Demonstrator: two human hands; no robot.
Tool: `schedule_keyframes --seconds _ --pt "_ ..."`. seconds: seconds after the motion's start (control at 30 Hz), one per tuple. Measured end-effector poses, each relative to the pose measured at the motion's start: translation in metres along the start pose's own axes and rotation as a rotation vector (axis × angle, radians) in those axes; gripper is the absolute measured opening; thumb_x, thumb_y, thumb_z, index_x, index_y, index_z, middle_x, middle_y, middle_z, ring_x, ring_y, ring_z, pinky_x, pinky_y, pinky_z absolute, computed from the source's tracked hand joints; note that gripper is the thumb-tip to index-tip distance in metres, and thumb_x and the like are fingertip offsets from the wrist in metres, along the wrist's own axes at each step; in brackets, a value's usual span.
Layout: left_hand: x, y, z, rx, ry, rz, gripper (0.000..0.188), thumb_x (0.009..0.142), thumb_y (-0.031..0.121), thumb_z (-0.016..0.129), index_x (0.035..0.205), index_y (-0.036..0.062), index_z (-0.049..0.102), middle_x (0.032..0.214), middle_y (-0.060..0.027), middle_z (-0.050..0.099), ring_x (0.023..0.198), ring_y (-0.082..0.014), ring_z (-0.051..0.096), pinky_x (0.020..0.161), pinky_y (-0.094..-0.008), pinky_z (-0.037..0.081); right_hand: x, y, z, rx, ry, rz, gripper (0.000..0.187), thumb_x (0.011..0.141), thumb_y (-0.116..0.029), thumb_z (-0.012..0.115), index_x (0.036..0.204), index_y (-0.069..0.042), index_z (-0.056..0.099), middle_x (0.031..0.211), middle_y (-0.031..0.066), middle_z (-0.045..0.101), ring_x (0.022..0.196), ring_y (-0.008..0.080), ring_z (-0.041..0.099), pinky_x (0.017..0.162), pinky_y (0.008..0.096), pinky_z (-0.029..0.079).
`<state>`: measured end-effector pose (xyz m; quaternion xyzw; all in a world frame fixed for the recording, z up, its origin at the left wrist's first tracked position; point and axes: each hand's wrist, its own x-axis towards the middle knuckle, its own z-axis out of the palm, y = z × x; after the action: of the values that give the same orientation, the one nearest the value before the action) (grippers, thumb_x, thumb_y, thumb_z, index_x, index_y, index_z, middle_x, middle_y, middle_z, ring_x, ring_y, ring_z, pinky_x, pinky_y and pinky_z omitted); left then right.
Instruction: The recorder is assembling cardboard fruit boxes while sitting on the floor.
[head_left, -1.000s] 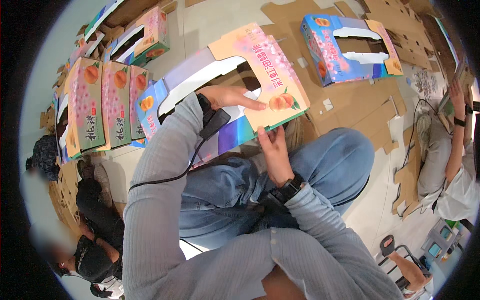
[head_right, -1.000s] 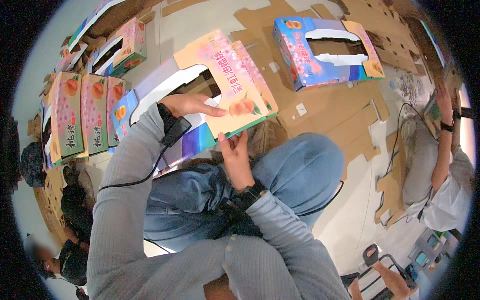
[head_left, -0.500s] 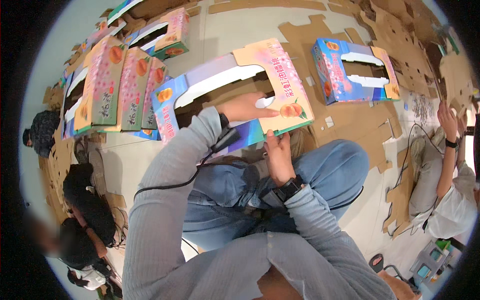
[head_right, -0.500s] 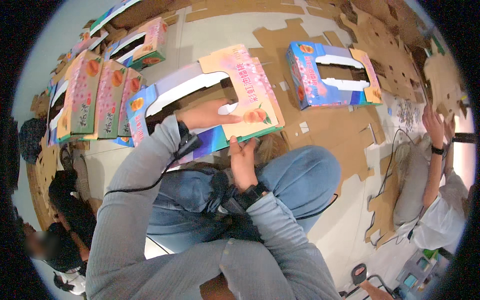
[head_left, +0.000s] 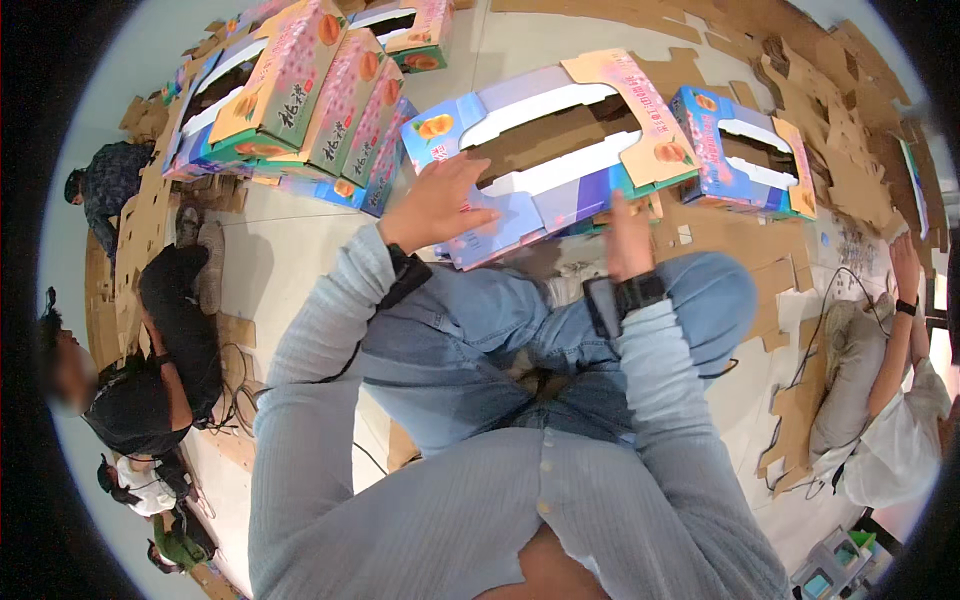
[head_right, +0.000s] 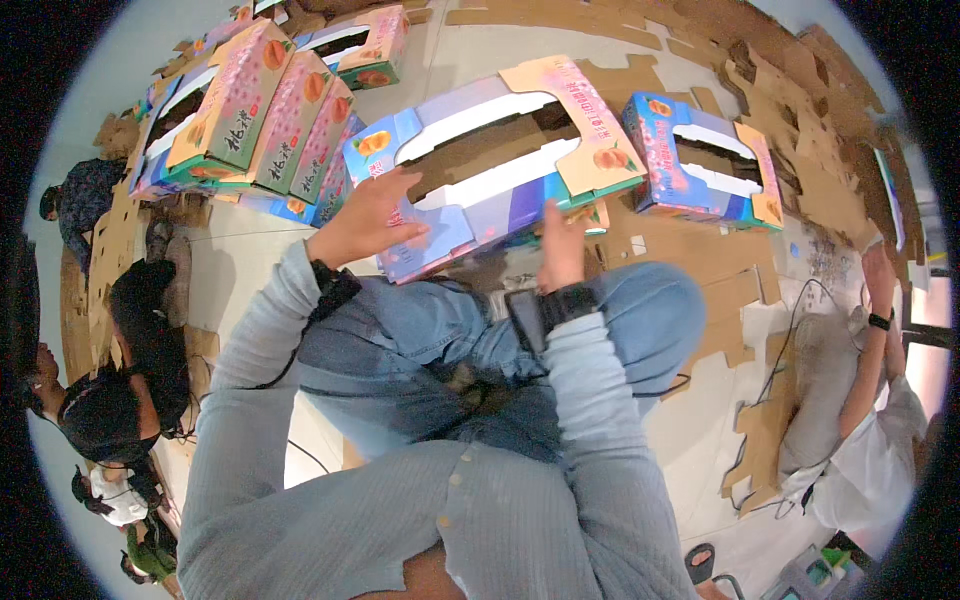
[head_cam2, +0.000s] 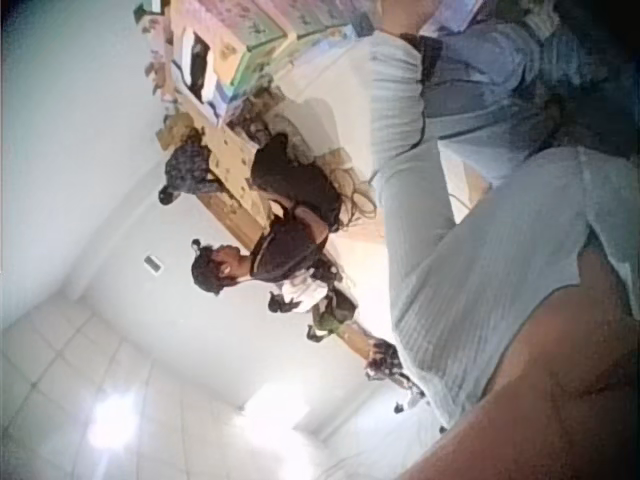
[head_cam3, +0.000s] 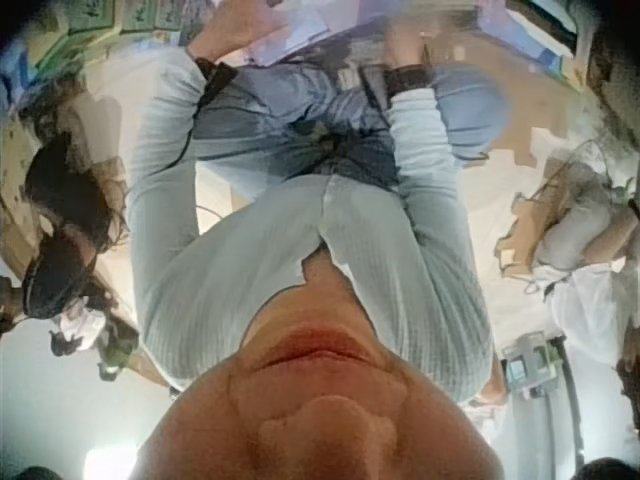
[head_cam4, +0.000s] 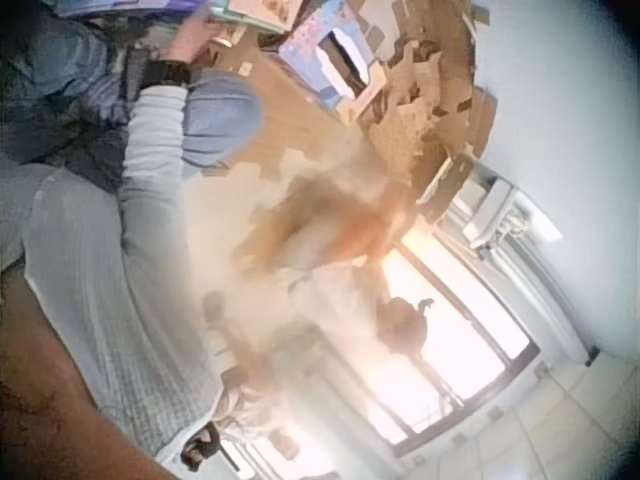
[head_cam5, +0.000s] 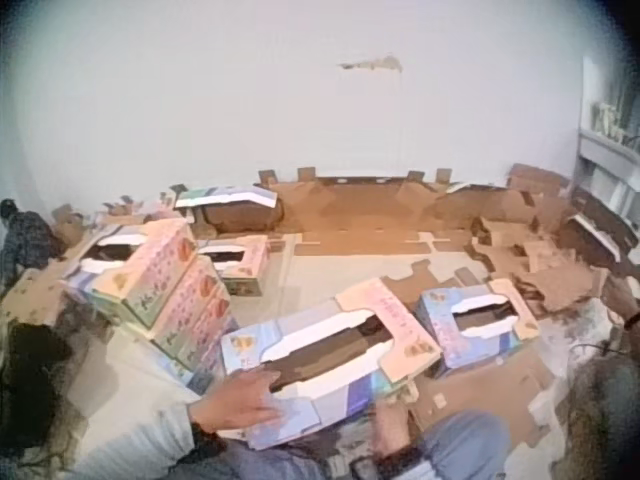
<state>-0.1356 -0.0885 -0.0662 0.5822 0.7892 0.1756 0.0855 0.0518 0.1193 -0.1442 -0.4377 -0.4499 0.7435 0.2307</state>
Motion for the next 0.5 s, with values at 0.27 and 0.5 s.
schedule_keyframes --seconds 0.27,0.5 --pt "0.032 0.016 0.035 0.000 -0.139 -0.060 0.091 0.069 0.054 0.072 0.133 -0.0033 0.041 0.124 -0.0250 0.053 0.119 -0.0373 0.048 0.105 -0.0444 0.031 -0.063 0.043 0.024 0.011 -0.412 0.229 0.084 0.086 -0.023 0.069 0.141 0.005 0.011 0.128 0.0173 0.050 0.117 0.0214 0.049 0.096 0.0325 0.040" --pt "0.070 0.000 0.018 -0.200 -0.547 -0.248 0.101 0.062 0.057 0.077 0.127 -0.0109 0.039 0.116 -0.0334 0.054 0.107 -0.0400 0.058 0.089 -0.0378 0.048 -0.057 0.056 0.030 -0.041 -0.370 0.179 0.099 0.084 -0.020 0.071 0.144 0.003 -0.004 0.129 0.0213 0.044 0.120 0.0241 0.047 0.101 0.0329 0.038"
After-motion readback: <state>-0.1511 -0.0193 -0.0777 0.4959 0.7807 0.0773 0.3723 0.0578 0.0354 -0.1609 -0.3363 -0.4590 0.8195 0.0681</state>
